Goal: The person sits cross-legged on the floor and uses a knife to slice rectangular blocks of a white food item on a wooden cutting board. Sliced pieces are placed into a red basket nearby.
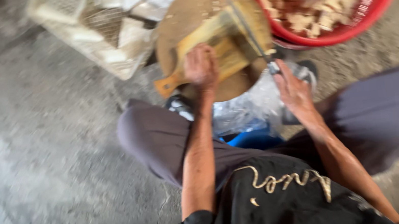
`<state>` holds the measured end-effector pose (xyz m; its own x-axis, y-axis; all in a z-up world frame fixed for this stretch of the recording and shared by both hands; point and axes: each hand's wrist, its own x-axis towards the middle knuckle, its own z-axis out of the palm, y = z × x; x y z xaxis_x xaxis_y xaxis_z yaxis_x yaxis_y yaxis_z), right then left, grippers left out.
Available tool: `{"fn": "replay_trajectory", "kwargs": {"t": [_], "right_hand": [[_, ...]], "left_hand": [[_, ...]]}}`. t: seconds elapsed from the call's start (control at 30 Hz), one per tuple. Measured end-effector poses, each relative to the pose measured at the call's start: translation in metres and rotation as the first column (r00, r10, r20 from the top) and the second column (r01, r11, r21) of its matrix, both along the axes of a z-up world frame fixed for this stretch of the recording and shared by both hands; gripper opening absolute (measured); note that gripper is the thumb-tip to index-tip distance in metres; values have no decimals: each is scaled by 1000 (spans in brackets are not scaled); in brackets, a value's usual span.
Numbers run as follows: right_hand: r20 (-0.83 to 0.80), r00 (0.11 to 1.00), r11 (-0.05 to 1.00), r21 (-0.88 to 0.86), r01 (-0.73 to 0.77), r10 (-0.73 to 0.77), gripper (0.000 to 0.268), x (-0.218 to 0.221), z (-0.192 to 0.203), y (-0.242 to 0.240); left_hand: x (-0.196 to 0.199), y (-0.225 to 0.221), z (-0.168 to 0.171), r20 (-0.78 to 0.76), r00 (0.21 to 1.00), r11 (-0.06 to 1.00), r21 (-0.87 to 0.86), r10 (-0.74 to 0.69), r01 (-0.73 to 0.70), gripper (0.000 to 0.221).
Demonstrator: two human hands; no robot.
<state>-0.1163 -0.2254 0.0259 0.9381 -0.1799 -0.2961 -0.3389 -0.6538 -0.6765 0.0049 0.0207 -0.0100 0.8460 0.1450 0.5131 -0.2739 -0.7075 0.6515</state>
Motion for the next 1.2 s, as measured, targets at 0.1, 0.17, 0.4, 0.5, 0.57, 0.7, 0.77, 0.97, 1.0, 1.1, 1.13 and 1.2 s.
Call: {"fn": "replay_trajectory", "kwargs": {"t": [0.1,0.17,0.4,0.5,0.57,0.7,0.77,0.97,1.0,1.1,1.13,1.2], "right_hand": [[172,974,982,-140,-125,148,48,5,3,8],[240,951,978,-117,-171,195,47,7,5,13],[54,989,988,-80,-131,136,49,19,11,23],[34,992,991,-73,-116,119,49,25,11,24],[27,993,991,-71,-117,119,49,25,11,23],[-181,983,995,-93,-34,17,53,27,10,21],[-238,971,995,-96,-5,-18,53,29,10,20],[-204,978,995,-90,-48,29,51,35,9,16],[-199,979,994,-96,-61,41,51,34,9,15],[-173,983,993,-87,-78,62,50,37,7,14],[-170,983,995,-64,-73,61,50,38,7,14],[-136,987,994,-56,-93,85,50,39,9,14]], "left_hand": [[-6,1,18,-77,996,999,2,-32,32,10],[-3,2,29,-102,995,1000,-2,-21,21,13],[96,46,12,-489,871,976,-169,41,-140,23],[150,94,-26,-608,781,929,-187,146,-319,22],[178,137,-59,-451,871,942,-164,193,-293,21],[193,211,-137,-730,661,985,153,171,-85,48],[189,231,-174,-850,488,977,129,197,-169,61],[174,234,-219,-907,305,950,239,292,-200,82],[172,233,-216,-886,336,945,269,319,-188,75],[174,229,-203,-883,332,943,320,333,-95,56],[172,228,-198,-921,250,952,305,300,-23,51],[165,230,-191,-929,234,956,292,285,-6,42]]}}
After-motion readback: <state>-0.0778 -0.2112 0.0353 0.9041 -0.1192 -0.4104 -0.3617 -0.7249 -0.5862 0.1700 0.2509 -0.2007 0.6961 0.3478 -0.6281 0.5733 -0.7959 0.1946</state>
